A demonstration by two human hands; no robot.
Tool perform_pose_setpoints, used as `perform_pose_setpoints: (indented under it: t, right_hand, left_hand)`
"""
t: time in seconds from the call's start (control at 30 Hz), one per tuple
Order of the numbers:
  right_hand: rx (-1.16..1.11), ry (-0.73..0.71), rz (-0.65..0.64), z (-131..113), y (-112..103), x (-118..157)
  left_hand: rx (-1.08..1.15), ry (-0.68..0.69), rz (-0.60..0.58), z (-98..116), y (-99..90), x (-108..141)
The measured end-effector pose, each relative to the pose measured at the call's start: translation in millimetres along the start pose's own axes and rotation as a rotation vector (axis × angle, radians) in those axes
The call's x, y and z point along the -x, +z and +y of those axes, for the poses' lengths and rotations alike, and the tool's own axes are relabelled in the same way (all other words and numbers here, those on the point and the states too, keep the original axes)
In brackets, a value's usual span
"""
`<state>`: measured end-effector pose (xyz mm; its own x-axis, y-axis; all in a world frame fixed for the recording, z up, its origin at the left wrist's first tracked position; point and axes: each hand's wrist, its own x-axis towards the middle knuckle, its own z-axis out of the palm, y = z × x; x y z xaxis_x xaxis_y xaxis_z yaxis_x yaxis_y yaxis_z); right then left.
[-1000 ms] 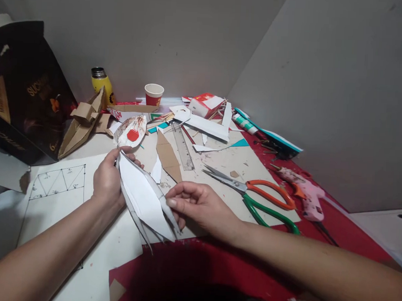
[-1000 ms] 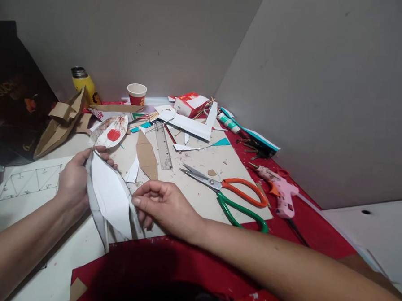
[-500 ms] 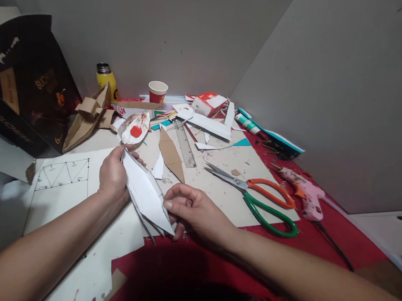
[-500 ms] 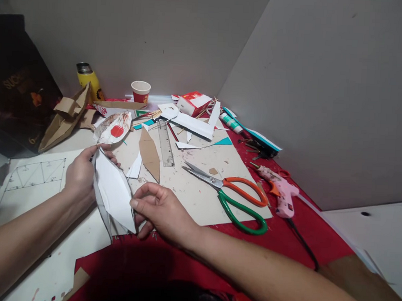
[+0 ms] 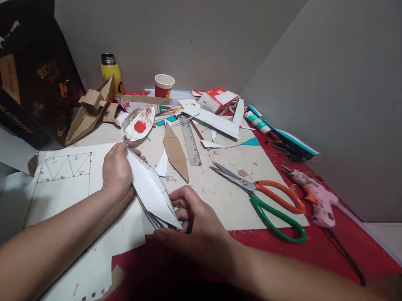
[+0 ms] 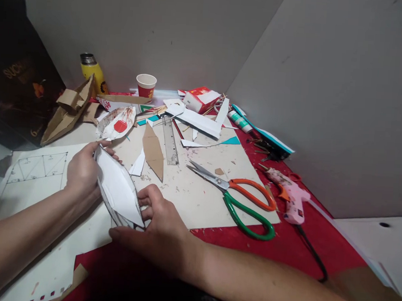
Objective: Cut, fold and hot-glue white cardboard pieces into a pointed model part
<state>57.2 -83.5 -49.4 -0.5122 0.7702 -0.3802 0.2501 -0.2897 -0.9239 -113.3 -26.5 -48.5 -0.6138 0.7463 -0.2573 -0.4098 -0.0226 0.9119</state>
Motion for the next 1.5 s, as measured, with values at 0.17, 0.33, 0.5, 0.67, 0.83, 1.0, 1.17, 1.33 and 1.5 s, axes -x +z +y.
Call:
perform_pose_setpoints:
  t: [0.17, 0.33, 0.5, 0.67, 0.83, 1.0, 1.17, 1.33, 1.5]
  right_hand:
    - [-0.105, 0.007, 0.062, 0.9, 4.7, -5.0]
    - [-0.210, -0.023, 0.043, 2.8, 6.1, -6.8]
    - [-0.050, -0.097, 0.067, 4.4, 6.6, -2.8]
    - [0.449, -0.322, 0.120, 13.2, -0.4, -0.1]
    - [0.719, -0.797, 0.154, 23.5, -12.9, -5.3]
    - [0.908, -0.981, 0.083, 21.5, -23.3, -8.8]
    - [0.907, -1.112, 0.128, 16.3, -25.2, -10.6]
    - [0.795, -1.059, 0.073, 21.2, -23.9, -14.4]
    - [0.740, -1.050, 0.042, 25.0, -21.2, -17.3]
  left_hand:
    - [-0.022, 0.055, 0.000, -1.8, -0.4, 0.6]
    - [-0.009, 0.071, 0.020, -1.4, 0.0, -1.3]
    - [0.015, 0.065, 0.050, 1.8, 0.0, -4.1]
    - [0.039, 0.015, 0.066, 2.6, -0.5, -7.3]
    - [0.071, -0.075, 0.056, 2.7, -0.4, -7.1]
    - [0.109, -0.183, 0.009, 0.9, -1.7, -7.5]
    - [0.135, -0.214, -0.037, -0.5, -2.1, -6.5]
    - [0.100, -0.151, -0.045, 0.2, -1.4, -4.1]
    - [0.033, -0.077, -0.050, 0.1, -0.5, 0.1]
